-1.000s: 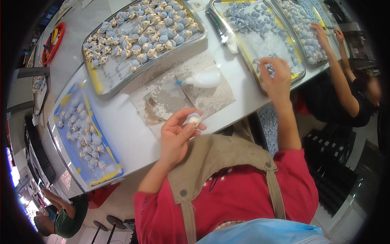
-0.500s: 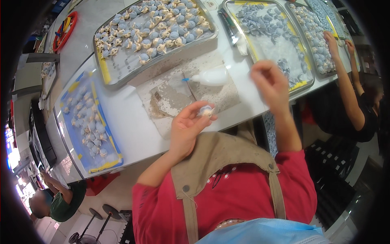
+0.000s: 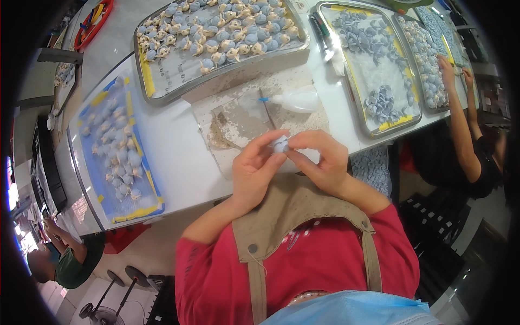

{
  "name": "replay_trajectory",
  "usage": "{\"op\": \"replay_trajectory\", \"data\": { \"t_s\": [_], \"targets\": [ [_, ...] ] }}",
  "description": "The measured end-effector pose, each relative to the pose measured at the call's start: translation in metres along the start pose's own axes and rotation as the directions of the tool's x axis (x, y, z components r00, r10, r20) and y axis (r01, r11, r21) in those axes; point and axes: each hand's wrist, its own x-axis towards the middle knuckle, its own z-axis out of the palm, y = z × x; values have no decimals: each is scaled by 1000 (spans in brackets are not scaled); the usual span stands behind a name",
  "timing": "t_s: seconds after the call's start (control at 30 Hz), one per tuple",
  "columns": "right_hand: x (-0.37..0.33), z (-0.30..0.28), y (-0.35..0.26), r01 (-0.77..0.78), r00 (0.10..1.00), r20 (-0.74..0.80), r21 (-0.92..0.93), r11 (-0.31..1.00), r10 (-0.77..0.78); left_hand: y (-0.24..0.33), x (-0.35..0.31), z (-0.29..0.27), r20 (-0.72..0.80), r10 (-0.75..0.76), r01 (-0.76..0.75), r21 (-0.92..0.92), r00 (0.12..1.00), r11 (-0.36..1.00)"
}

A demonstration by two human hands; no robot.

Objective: The person repeatedly picks up small, light-blue, shell-shaped objects from a tray, sprays them with a white liquid from a small bottle, and places them onto a tray. The person performs this repetitive task continuously throughout the video.

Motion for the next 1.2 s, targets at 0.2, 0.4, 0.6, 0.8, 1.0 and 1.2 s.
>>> {"op": "replay_trajectory", "data": {
  "t_s": [0.2,0.4,0.6,0.8,1.0,1.2],
  "targets": [
    [0,0,-3,174,984,-3,-229,958,-180,1,-2,1,-17,42,-41,49,999,998],
    [-1,-4,-3,242,969,28,-272,931,-244,1,-1,7,-65,60,-49,160,996,986],
    [12,-19,0,269,952,198,-170,948,-235,6,0,9,-66,53,-34,264,996,964],
    [8,-19,5,269,953,185,-151,951,-240,-2,-4,6,-54,29,-18,201,998,979],
    [8,-12,2,273,959,132,-188,944,-251,6,-2,17,-128,36,-31,44,991,999],
    [10,-10,5,3,994,112,55,998,-10,-5,0,-1,-19,21,-23,-70,1000,997]
  ]
}}
